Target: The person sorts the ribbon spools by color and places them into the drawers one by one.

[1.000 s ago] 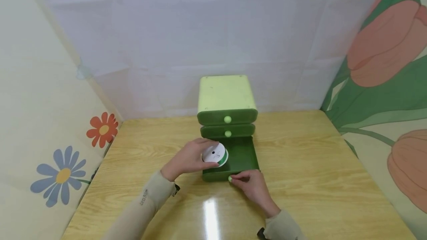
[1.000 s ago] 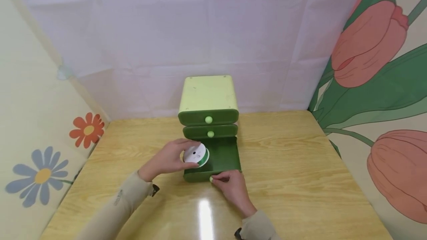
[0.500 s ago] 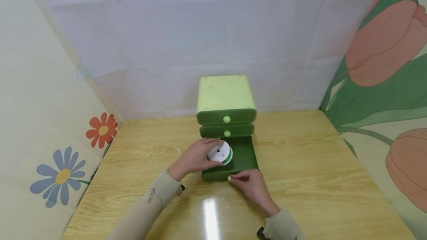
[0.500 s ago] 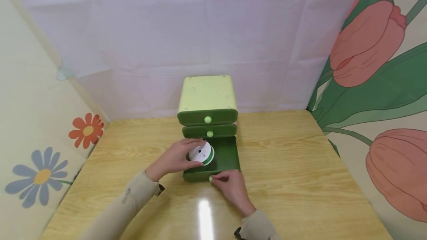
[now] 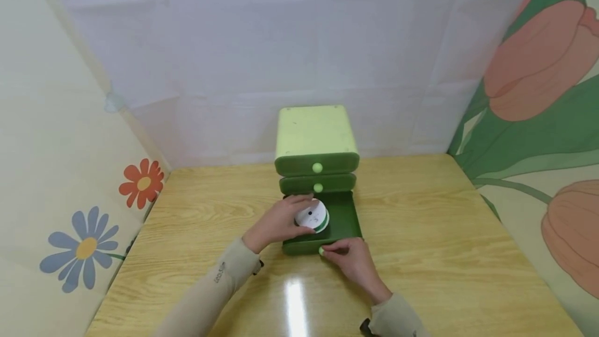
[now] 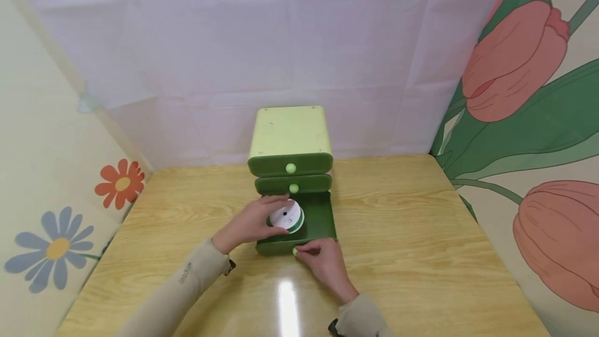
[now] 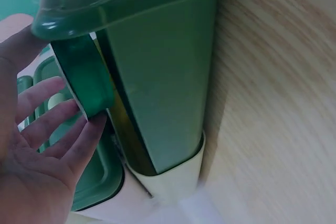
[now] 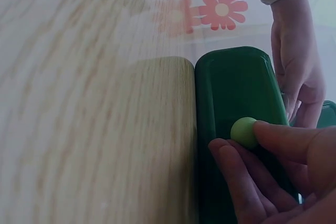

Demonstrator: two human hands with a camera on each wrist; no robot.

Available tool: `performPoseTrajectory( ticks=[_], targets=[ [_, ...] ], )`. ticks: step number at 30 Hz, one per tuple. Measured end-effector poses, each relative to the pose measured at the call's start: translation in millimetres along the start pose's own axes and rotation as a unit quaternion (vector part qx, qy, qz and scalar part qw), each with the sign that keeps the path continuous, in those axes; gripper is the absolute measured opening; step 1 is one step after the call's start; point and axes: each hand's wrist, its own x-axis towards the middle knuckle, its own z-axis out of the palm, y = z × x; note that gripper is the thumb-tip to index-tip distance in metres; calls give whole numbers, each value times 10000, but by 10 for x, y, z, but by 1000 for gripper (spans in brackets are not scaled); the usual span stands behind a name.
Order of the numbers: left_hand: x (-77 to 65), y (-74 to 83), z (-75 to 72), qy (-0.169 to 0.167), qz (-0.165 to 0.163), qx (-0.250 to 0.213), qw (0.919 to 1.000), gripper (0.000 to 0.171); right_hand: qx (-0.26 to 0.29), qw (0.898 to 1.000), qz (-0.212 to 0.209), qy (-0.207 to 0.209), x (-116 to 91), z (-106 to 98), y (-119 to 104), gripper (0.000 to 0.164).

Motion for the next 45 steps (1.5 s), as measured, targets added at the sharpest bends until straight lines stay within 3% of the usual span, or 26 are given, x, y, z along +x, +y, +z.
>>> performPoseTrajectory(
  ticks=[6, 12, 17, 20, 23, 26, 29, 32, 34, 36, 42, 45],
  targets=[
    [-1, -45, 66, -173, -68, -194, 9996, 70, 72, 10000, 36, -5, -8, 11, -5, 6],
    [-25, -40, 45, -83, -6, -327, 9994, 65, 43, 10000, 12, 39, -20, 15, -2, 6],
    [-28, -27, 19, 20, 61, -176, 9998, 59, 88, 9999, 36, 70, -21, 19, 8, 6],
    [-35, -2, 6, 146, 226, -79, 9996, 54, 89, 9999, 39, 65, -22, 21, 16, 6],
    [-38, 27, -10, 487, 581, 179, 9970, 48, 90, 9999, 44, 60, -29, 19, 19, 6],
    [-23, 59, -58, 1082, 1102, 686, 9856, 46, 113, 9999, 60, 59, -34, 19, 16, 6],
    [16, 90, -163, 1704, 1569, 1308, 9640, 47, 139, 9999, 15, 74, -36, 18, 6, 6],
    [72, 90, -306, 2216, 1779, 1654, 9444, 50, 149, 9998, 15, 109, -35, 18, -4, 6],
    [116, 63, -397, 2491, 1725, 1708, 9376, 54, 156, 9998, 5, 125, -32, 17, -9, 5],
    [161, 18, -476, 2726, 1531, 1614, 9361, 59, 155, 9998, 56, 133, -28, 16, -13, 5],
    [253, -156, -568, 2909, 735, 1222, 9461, 59, 100, 9999, 1, 120, -32, 17, -29, 6],
    [284, -199, -577, 2882, 580, 1167, 9487, 52, 75, 9999, 14, 118, -29, 12, -33, 6]
  ],
)
